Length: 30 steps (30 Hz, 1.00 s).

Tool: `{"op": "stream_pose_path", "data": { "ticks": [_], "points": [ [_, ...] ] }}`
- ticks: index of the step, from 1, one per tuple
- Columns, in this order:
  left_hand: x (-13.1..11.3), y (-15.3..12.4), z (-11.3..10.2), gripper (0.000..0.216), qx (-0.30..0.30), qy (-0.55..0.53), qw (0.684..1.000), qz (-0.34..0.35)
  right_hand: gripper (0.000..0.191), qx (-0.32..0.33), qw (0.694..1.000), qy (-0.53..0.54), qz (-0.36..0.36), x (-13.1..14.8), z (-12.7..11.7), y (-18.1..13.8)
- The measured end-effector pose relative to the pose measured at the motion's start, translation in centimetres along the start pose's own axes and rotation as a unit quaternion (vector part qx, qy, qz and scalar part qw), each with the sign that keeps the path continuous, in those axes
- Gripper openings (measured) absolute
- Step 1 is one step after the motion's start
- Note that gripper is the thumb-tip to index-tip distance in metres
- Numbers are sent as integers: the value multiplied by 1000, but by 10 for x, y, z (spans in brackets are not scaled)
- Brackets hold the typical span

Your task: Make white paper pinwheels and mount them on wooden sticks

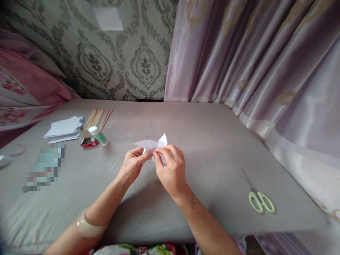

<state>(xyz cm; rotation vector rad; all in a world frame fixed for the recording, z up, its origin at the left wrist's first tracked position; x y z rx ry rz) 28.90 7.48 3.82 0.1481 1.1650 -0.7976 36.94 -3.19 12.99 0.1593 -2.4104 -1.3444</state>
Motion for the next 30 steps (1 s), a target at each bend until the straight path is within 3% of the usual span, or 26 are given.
{"op": "stream_pose_path", "data": {
  "ticks": [6, 30],
  "points": [
    [0, -1, 1, 24, 9, 5, 1000, 14, 10, 38, 998, 35, 36, -10, 12, -4],
    [-1, -4, 4, 21, 16, 17, 1000, 8, 10, 79, 994, 73, 25, -16, 13, -2]
  ]
}}
Point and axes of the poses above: each hand's wrist, its own y-axis towards the middle knuckle, its own z-axis out of the palm, x = y × z, the point moved 10 cm from there along y, towards the middle knuckle, and after that the axes turned 15 degrees about -z, right-handed, at the moved point
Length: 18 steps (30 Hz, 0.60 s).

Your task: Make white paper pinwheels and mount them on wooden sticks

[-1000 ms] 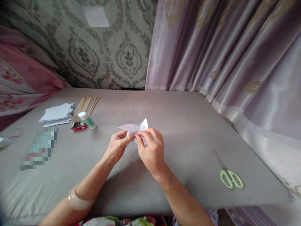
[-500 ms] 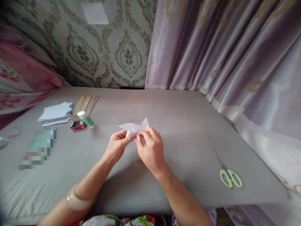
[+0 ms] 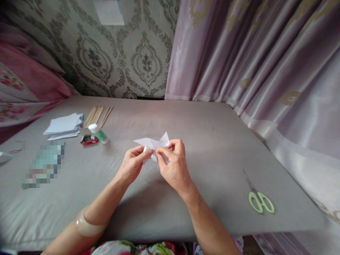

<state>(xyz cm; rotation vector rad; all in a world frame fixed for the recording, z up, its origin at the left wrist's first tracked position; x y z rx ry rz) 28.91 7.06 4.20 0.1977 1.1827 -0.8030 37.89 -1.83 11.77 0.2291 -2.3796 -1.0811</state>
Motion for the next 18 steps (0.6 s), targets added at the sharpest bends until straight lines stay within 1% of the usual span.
{"op": "stream_pose_path", "data": {
  "ticks": [6, 11, 18],
  "points": [
    [0, -1, 2, 20, 19, 1, 1000, 3, 9, 4, 1000, -8, 0, -1, -1, 0],
    [-3, -3, 4, 22, 14, 2, 1000, 2, 10, 9, 1000, 6, 5, -3, -1, 1],
    [-2, -2, 5, 22, 22, -6, 1000, -5, 9, 11, 1000, 28, 8, -5, -1, 1]
  ]
}}
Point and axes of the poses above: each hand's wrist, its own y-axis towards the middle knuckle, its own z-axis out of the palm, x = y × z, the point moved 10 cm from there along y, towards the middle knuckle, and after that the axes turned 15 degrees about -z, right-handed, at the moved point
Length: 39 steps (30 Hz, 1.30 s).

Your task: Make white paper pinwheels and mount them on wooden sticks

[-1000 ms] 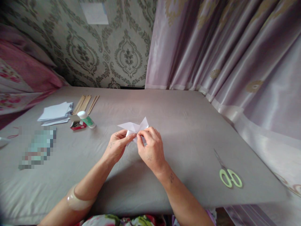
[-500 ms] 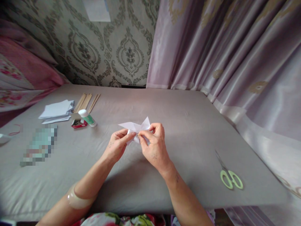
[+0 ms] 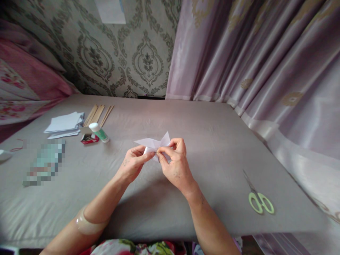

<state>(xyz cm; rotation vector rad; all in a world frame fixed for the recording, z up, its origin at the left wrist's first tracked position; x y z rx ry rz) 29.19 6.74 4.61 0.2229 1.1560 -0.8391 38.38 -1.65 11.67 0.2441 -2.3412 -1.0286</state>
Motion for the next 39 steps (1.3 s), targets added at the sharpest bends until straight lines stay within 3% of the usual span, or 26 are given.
{"op": "stream_pose_path", "data": {
  "ticks": [14, 39],
  "points": [
    [10, 1, 0, 16, 12, -57, 997, -51, 10, 10, 999, 31, -4, 2, 1, 1],
    [5, 0, 0, 16, 5, -8, 1000, -20, 8, 7, 999, 43, 12, -2, 0, 1]
  ]
}}
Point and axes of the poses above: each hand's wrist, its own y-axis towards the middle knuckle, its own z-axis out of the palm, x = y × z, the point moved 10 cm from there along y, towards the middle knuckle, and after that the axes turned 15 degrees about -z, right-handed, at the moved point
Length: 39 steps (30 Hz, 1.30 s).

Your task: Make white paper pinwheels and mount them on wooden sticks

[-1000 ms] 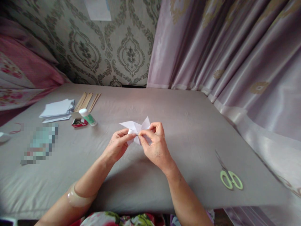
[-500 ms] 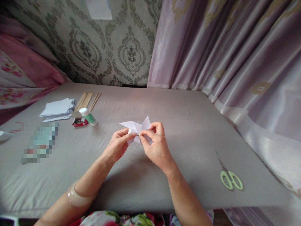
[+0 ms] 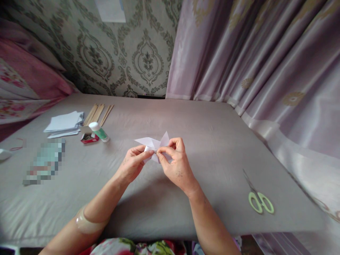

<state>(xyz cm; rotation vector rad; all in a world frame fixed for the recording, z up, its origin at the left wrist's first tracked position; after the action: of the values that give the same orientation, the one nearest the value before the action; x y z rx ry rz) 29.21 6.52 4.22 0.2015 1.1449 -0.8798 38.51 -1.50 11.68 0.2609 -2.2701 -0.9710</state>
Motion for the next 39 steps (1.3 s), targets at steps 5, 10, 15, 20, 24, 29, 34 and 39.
{"op": "stream_pose_path", "data": {
  "ticks": [5, 10, 15, 20, 24, 29, 34, 39],
  "points": [
    [-2, -1, 1, 18, 4, 4, 1000, 9, 8, 0, 1000, 9, 1, 0, -1, 0],
    [0, 0, 0, 21, 4, 29, 1000, 12, 8, 1, 1000, 13, 4, -1, -1, 0],
    [0, 1, -2, 19, -12, 43, 999, 15, 7, 2, 1000, 23, 11, -7, 2, -1],
    [-3, 2, -2, 24, -23, 55, 998, 28, 7, -4, 999, 35, 22, -13, 5, -2],
    [-3, 3, -4, 26, -30, 61, 997, 43, 8, -6, 999, 37, 31, -18, 9, -3],
    [-3, 3, -4, 25, -27, 64, 996, 54, 7, -16, 998, 42, 37, -20, 10, -3],
    [-6, 3, -5, 29, -28, 60, 996, 65, 6, -38, 997, 49, 38, -19, 7, -2],
    [-7, 2, -7, 29, -37, 54, 995, 69, 5, -48, 997, 56, 39, -15, 6, -1]
  ]
}}
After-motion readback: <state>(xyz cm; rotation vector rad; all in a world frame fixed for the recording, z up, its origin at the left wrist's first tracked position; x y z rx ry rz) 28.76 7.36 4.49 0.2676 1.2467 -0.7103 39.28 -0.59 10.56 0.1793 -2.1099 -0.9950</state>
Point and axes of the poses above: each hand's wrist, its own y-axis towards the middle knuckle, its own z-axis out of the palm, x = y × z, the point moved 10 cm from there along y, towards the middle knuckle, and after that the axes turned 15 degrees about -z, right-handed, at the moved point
